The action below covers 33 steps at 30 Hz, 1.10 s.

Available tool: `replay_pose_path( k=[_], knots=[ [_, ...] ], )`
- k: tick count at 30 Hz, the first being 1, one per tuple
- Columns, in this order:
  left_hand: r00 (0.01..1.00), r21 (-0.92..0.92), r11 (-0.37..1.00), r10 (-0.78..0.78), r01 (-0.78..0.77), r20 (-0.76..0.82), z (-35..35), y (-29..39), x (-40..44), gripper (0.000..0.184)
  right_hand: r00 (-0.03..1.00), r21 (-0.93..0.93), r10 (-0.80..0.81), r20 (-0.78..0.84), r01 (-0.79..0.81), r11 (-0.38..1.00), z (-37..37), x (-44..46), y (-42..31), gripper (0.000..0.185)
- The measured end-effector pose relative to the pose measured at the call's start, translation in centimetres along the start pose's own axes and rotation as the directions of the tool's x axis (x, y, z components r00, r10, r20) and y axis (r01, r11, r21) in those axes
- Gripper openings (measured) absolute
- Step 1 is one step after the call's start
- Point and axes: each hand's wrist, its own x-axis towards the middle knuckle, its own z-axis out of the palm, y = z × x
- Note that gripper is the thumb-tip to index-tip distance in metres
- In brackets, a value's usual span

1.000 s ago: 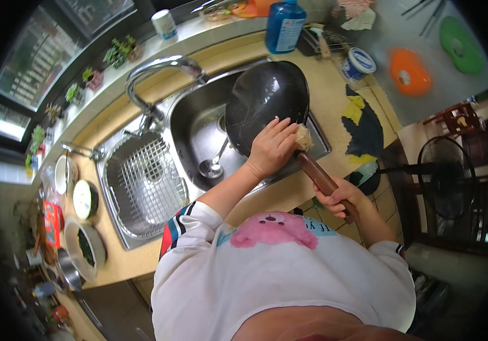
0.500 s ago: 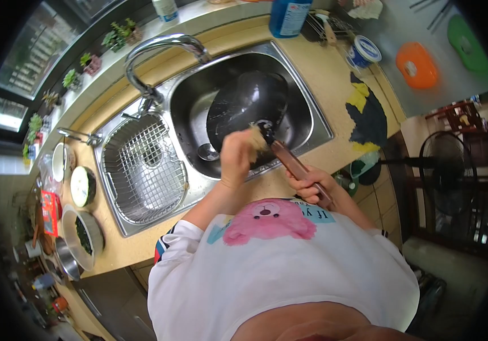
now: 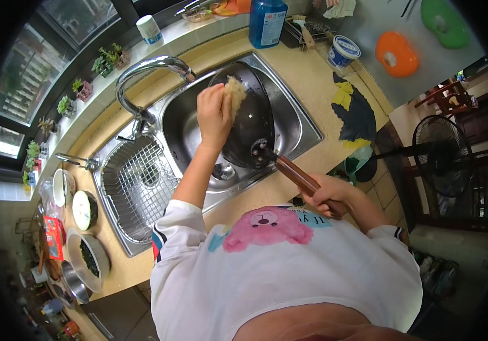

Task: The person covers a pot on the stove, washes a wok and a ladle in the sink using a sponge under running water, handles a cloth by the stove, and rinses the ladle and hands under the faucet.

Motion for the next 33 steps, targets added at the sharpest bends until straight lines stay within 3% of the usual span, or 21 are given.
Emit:
replay_pose_path(
  k=[1,4,7,10,11,14,17,19,20,22,24,26,29,32,33],
  knots=[
    [1.0,-0.017,1.0,0.019,-0.019,-0.005,0.4,-0.2,1.2,0.013,1.0,-0.032,0.012,-0.01,-0.012,0.999,0.2,-1.0,-0.4,0.039],
    [0.965,-0.121,0.957,-0.261,0.263,0.027,1.9,-2.0,4.2,0.018,0.998,-0.087,0.05,-0.049,-0.054,0.995,0.4,-3.9,-1.6,0.04],
    [0.91,-0.195,0.889,-0.404,0.415,0.092,3.8,-5.0,6.0,0.025,0.997,-0.039,0.065,-0.037,-0.067,0.997,0.5,-6.9,-2.3,0.041],
    [0.741,-0.328,0.665,-0.59,0.671,0.32,6.6,-10.1,5.6,0.029,0.998,0.077,0.068,-0.01,-0.067,0.995,0.1,-9.2,-1.9,0.044],
    [0.701,-0.199,0.682,-0.622,0.704,0.349,6.9,-11.4,5.1,0.029,0.998,0.11,0.058,0.014,-0.059,0.992,-0.1,-9.6,-1.6,0.046],
    [0.491,-0.277,0.405,-0.722,0.871,0.487,8.5,-16.6,0.2,0.029,0.998,0.245,0.028,0.065,-0.043,0.969,-0.7,-10.3,-0.5,0.048],
    [0.105,-0.095,0.058,-0.767,0.994,0.633,5.4,-13.4,-4.5,0.025,0.994,0.329,-0.05,0.101,0.014,0.944,-1.4,-9.7,0.7,0.048],
    [-0.073,-0.038,-0.142,-0.696,0.989,0.715,5.0,-13.5,-10.5,0.025,0.989,0.361,-0.112,0.097,0.069,0.93,-1.3,-8.3,1.3,0.046],
    [-0.109,-0.068,-0.245,-0.641,0.967,0.759,4.9,-13.7,-13.6,0.026,0.985,0.376,-0.143,0.095,0.097,0.921,-1.1,-7.3,1.5,0.046],
    [-0.285,-0.143,-0.642,-0.515,0.754,0.809,5.2,-10.2,-16.2,0.029,0.989,0.286,-0.14,0.041,0.122,0.95,-0.9,-4.9,1.5,0.043],
    [-0.282,-0.169,-0.734,-0.448,0.658,0.848,5.3,-4.4,-15.8,0.028,0.991,0.168,-0.137,-0.002,0.135,0.977,-0.8,-2.3,1.5,0.043],
    [-0.232,-0.108,-0.519,-0.547,0.848,0.804,5.7,-1.0,-15.4,0.027,0.988,0.012,-0.148,-0.039,0.149,0.989,-0.8,0.1,1.4,0.044],
    [-0.26,-0.091,-0.755,-0.333,0.649,0.906,6.2,-1.4,-14.8,0.028,0.984,-0.243,-0.141,-0.105,0.112,0.964,-0.9,2.4,1.6,0.042],
    [-0.263,-0.068,-0.748,-0.315,0.66,0.912,3.8,-0.4,-12.3,0.03,0.964,-0.547,-0.143,-0.225,-0.004,0.837,-1.1,3.9,1.3,0.037],
    [-0.274,-0.117,-0.733,-0.392,0.67,0.878,3.3,-0.3,-12.1,0.03,0.95,-0.64,-0.151,-0.272,-0.062,0.765,-1.1,4.4,1.1,0.035]
  ],
)
